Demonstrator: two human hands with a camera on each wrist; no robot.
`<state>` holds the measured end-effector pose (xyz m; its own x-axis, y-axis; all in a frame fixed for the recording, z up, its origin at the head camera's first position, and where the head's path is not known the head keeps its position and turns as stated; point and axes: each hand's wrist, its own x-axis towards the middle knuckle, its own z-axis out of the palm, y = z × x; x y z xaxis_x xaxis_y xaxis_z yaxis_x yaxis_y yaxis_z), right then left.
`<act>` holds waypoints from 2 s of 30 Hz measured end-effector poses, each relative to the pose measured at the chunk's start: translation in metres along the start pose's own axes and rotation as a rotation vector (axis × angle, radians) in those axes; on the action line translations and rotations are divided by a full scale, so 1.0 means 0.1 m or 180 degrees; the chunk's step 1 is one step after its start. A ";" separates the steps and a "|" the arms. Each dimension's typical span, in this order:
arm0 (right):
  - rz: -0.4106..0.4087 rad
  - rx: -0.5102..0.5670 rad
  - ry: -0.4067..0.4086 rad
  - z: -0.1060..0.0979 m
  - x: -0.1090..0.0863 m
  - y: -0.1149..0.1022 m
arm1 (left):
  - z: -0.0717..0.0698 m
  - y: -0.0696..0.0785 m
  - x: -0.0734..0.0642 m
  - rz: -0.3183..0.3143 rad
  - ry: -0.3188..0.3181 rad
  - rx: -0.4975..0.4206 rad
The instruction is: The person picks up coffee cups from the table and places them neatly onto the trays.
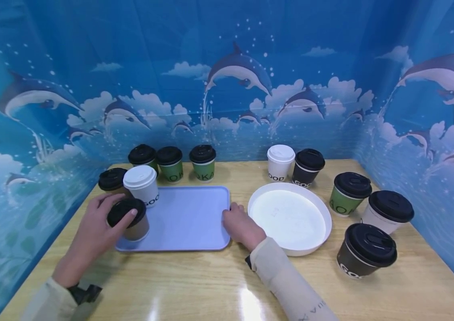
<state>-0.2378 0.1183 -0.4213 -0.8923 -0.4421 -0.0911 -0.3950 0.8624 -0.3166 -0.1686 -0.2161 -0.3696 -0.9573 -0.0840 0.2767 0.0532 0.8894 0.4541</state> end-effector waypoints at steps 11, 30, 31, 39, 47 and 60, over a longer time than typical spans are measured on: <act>0.0040 0.0014 -0.0059 -0.01 0.00 -0.02 | -0.18 0.01 0.18 0.0135 0.0159 -0.0033; 0.0026 0.0000 -0.0037 0.00 0.01 0.00 | -0.33 0.11 0.61 0.0010 0.0214 -0.0041; 0.0025 0.0014 -0.0037 0.00 0.01 0.01 | -0.34 0.13 0.62 0.0011 0.0216 -0.0048; 0.0027 0.0019 -0.0022 0.00 -0.01 0.02 | -0.45 0.20 0.78 0.0110 0.0197 -0.0119; 0.0020 0.0021 -0.0002 0.00 -0.01 0.01 | -0.49 0.06 0.96 -0.0011 0.0096 -0.0131; 0.0001 0.0004 -0.0021 0.00 0.01 0.02 | -0.53 -0.23 1.29 -0.0288 -0.0167 -0.0123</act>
<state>-0.2398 0.1192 -0.4217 -0.8910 -0.4434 -0.0974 -0.3944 0.8623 -0.3177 -0.2776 -0.2713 -0.2992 -0.9722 -0.1387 0.1888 -0.0242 0.8610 0.5080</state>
